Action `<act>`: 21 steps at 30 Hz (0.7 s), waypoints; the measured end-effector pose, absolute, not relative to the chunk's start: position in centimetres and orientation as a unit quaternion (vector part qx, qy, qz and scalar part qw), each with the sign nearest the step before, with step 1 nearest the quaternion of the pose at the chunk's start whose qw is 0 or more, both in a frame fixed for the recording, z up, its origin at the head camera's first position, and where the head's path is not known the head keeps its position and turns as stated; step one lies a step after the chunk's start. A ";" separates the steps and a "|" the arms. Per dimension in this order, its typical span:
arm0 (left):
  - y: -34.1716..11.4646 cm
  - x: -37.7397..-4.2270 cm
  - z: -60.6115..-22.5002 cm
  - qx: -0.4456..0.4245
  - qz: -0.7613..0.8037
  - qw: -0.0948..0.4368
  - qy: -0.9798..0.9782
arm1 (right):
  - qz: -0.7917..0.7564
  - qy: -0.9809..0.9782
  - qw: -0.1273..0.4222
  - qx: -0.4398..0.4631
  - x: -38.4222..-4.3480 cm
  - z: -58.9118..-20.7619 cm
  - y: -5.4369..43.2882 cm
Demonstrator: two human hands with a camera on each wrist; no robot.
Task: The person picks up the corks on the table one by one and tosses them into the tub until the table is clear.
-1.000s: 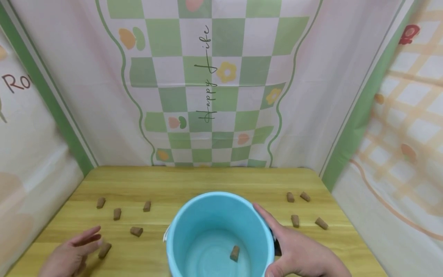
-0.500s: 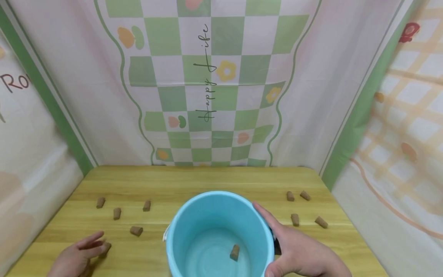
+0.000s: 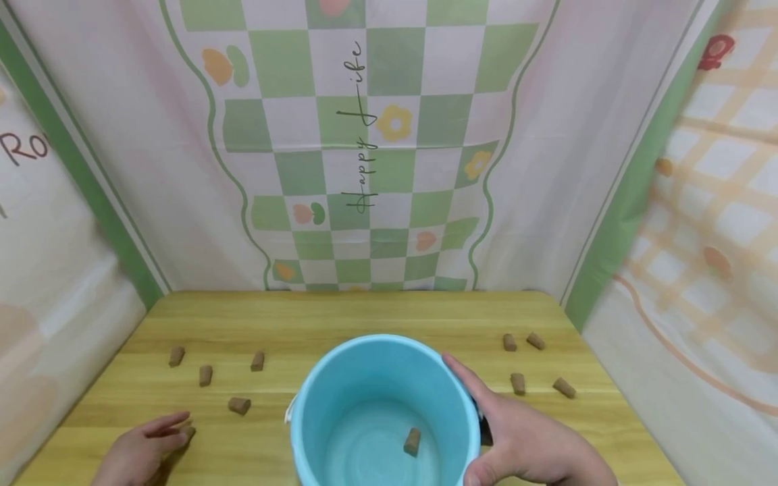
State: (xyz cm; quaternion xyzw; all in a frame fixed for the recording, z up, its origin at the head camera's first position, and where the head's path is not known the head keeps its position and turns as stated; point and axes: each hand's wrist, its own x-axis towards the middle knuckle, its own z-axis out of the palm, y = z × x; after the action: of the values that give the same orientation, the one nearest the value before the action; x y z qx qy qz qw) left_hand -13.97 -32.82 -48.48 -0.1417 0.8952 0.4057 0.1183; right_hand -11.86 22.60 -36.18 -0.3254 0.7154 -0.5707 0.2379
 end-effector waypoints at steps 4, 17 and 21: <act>-32.7 -14.0 -48.5 -0.138 0.400 0.117 0.898 | -0.567 0.719 0.241 -0.322 -11.8 -36.2 22.6; -32.7 -14.1 -48.0 -0.116 0.374 0.100 0.915 | -0.543 0.743 0.230 -0.317 -11.9 -36.3 22.9; -32.7 -13.9 -48.1 -0.124 0.361 0.104 0.918 | -0.536 0.751 0.226 -0.313 -12.0 -36.5 23.1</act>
State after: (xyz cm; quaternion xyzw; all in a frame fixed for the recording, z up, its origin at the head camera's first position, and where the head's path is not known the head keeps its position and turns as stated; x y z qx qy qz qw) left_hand -13.90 -32.70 -48.08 -0.1236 0.9185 0.3609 0.1043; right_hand -11.95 23.07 -36.47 -0.3127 0.7507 -0.5362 0.2262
